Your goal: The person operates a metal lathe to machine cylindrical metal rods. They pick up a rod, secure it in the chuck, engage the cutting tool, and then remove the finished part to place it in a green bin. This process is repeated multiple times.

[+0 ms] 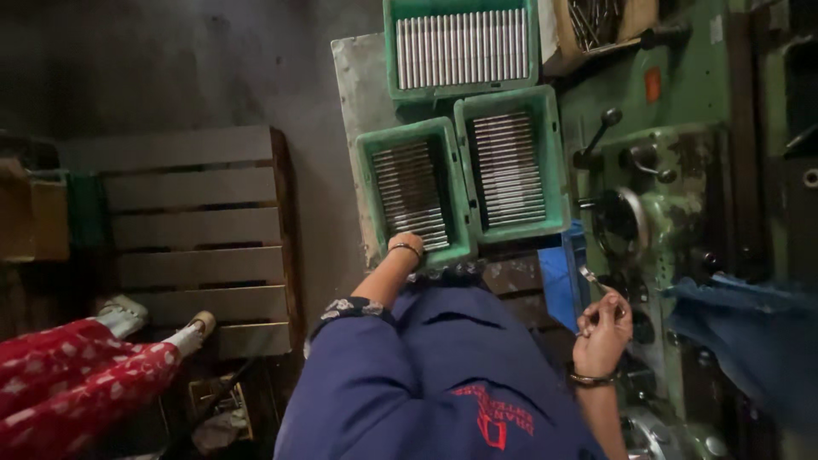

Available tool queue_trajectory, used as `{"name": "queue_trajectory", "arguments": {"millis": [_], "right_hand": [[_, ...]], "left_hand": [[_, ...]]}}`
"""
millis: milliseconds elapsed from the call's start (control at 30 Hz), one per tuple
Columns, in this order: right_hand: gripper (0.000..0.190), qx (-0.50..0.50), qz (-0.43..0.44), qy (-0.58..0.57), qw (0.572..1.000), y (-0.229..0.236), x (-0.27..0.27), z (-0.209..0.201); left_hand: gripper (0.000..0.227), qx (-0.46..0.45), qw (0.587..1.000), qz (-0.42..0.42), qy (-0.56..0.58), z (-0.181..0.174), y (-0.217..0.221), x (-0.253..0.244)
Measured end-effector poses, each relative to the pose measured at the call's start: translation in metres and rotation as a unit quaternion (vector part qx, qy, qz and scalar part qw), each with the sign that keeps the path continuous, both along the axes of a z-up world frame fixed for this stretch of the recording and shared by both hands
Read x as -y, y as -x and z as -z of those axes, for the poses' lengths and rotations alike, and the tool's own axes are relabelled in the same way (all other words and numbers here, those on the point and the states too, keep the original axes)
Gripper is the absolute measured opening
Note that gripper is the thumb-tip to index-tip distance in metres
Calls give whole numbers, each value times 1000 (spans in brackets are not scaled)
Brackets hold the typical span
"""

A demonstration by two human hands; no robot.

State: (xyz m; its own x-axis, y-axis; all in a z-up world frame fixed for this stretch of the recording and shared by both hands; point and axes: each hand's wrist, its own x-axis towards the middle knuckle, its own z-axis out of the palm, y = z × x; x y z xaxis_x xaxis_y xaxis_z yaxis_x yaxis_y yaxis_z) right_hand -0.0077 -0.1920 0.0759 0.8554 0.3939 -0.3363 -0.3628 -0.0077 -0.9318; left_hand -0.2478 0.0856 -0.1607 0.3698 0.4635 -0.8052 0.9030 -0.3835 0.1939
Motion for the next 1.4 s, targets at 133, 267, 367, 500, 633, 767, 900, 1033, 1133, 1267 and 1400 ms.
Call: {"name": "queue_trajectory", "arguments": {"millis": [133, 267, 367, 500, 633, 767, 900, 1033, 1133, 1267, 1400], "right_hand": [[20, -10, -14, 3, 1000, 2, 14, 1], [20, -18, -18, 6, 1000, 4, 22, 3], [20, -9, -36, 7, 999, 4, 33, 1], [20, 4, -41, 9, 999, 4, 48, 4], [18, -11, -33, -5, 999, 4, 67, 5], [19, -1, -31, 2, 1000, 2, 78, 8], [18, -2, -23, 4, 1000, 3, 92, 9], [19, -1, -47, -9, 999, 2, 97, 9], [19, 7, -41, -15, 999, 0, 99, 3], [21, 37, -41, -39, 998, 0, 105, -17], [24, 97, -7, -18, 995, -4, 107, -47]], "left_hand": [[35, 5, 999, 27, 24, -3, 9, 6], [38, -25, 996, 81, 30, -8, 2, -7], [43, -35, 997, 56, 40, -13, -3, -6], [46, -34, 999, 24, 16, -17, -3, -8], [46, -50, 998, 44, 15, -20, -5, -2], [45, -41, 999, 29, -16, -23, -13, -7], [44, -40, 998, 9, -41, -22, -6, 1], [40, -39, 997, 35, -48, -44, -10, -4], [31, 31, 992, 45, -114, -88, -30, -8], [26, 188, 959, 42, -207, -184, -58, 2], [32, 548, 819, 33, -166, -263, -92, 24]]}}
